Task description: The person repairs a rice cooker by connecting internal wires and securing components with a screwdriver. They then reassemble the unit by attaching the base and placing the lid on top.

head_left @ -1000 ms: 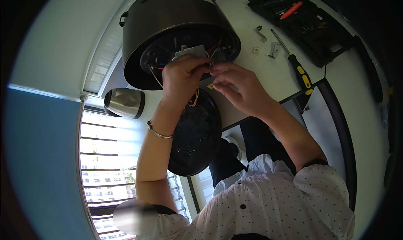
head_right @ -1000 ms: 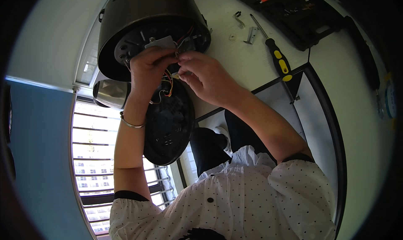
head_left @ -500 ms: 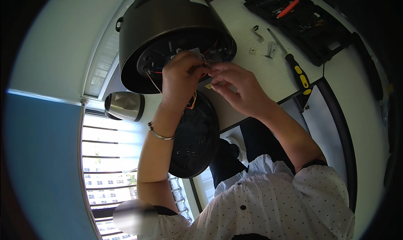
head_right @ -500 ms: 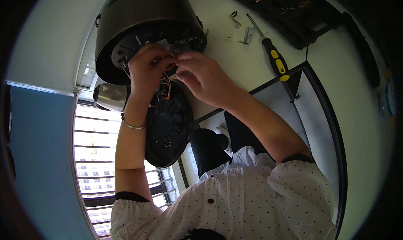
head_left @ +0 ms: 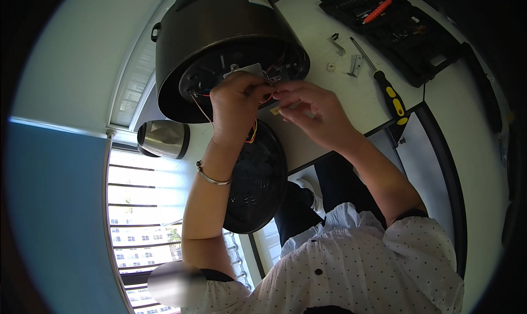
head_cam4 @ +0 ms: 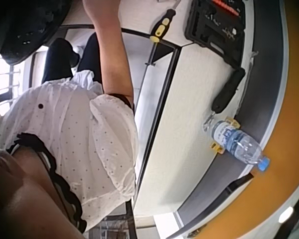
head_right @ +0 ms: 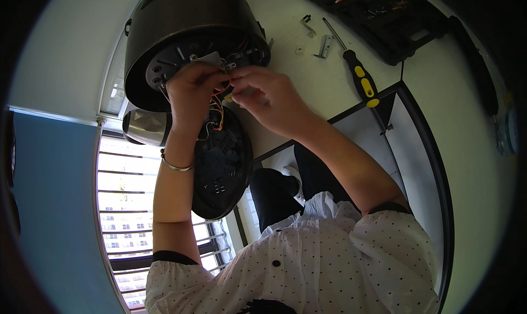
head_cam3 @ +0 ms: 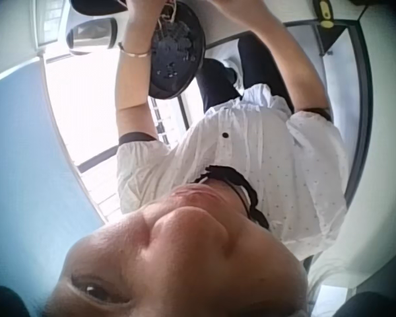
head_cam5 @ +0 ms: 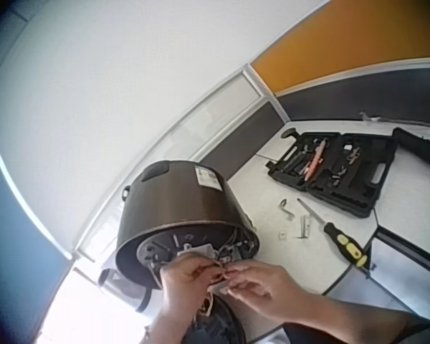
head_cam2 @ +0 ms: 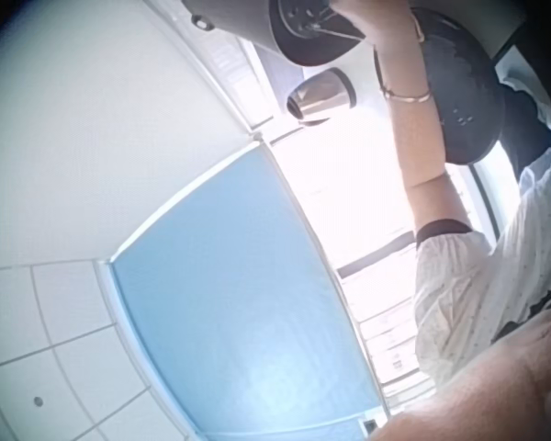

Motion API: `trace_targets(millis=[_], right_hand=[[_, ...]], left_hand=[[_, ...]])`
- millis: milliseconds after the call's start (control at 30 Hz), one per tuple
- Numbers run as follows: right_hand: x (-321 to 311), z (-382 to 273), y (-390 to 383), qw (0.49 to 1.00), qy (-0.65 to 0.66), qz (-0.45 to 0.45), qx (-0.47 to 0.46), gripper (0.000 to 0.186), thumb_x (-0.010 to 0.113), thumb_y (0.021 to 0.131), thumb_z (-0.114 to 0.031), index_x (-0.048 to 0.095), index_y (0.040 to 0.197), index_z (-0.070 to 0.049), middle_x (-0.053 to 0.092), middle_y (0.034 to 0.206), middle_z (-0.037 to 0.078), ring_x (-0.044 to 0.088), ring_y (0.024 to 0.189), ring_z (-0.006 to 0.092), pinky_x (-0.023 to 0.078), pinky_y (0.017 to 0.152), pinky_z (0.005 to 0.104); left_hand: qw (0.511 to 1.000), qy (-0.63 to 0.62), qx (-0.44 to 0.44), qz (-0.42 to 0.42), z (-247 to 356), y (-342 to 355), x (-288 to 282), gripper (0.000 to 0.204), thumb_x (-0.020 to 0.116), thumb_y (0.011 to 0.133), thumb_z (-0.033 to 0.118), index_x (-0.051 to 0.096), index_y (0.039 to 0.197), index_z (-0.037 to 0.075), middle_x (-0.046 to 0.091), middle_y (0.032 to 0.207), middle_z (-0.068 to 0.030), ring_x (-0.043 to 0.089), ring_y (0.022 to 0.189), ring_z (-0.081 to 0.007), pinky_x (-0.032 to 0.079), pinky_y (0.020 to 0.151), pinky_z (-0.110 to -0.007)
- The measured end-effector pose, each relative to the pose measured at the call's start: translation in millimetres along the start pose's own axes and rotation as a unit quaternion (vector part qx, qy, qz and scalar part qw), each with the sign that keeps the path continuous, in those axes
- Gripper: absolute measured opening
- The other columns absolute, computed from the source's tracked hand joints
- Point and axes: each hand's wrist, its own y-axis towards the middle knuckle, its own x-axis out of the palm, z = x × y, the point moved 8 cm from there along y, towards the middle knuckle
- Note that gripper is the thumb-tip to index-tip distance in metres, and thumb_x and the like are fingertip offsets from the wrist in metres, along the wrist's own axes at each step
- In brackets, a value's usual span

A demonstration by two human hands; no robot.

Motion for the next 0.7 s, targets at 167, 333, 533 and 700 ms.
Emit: trace_targets(millis=[167,333,533,700], right_hand=[[-3.8,0.4,-1.9,0.999,0.031,0.011,0.016,0.014,0.055,0.081,0.008,0.059,0.093,0.004,0.052,0.118,0.016,0.061,0.093,0.0180,0.054,0.072,0.0247],[-13.2,-10.2,-1.9,0.994,-0.048,0.081,-0.054,0.013,0.059,0.080,0.003,0.059,0.093,0.004,0.053,0.115,0.015,0.062,0.087,0.0191,0.054,0.069,0.0268],[-11.8,-5.4,2.6,0.998,-0.026,0.049,-0.033,0.011,0.059,0.081,0.002,0.059,0.092,0.005,0.051,0.117,0.014,0.061,0.089,0.0194,0.053,0.072,0.0264],[-11.3,-1.8,2.7,0.999,0.018,0.046,-0.010,0.011,0.058,0.082,0.003,0.059,0.092,0.006,0.052,0.116,0.013,0.061,0.089,0.0177,0.052,0.075,0.0262]], left_hand=[[1.000,-0.023,-0.019,-0.007,-6.2,0.8,1.9,0.011,0.067,0.065,-0.008,0.066,0.074,-0.002,0.063,0.068,-0.0101,0.062,0.055,-0.0144,0.047,0.049,-0.023],[0.999,0.017,-0.035,-0.016,-9.3,1.9,1.5,0.011,0.070,0.064,-0.003,0.066,0.074,-0.001,0.062,0.066,-0.0108,0.061,0.055,-0.0166,0.046,0.050,-0.026],[0.992,0.116,-0.011,-0.038,6.2,9.0,-0.3,0.016,0.075,0.061,0.007,0.068,0.074,0.003,0.063,0.068,-0.0110,0.060,0.059,-0.0224,0.046,0.055,-0.029],[0.987,0.138,-0.020,-0.076,6.6,15.6,1.3,0.018,0.075,0.060,0.010,0.068,0.074,0.004,0.063,0.070,-0.0106,0.061,0.061,-0.0225,0.047,0.057,-0.031]])
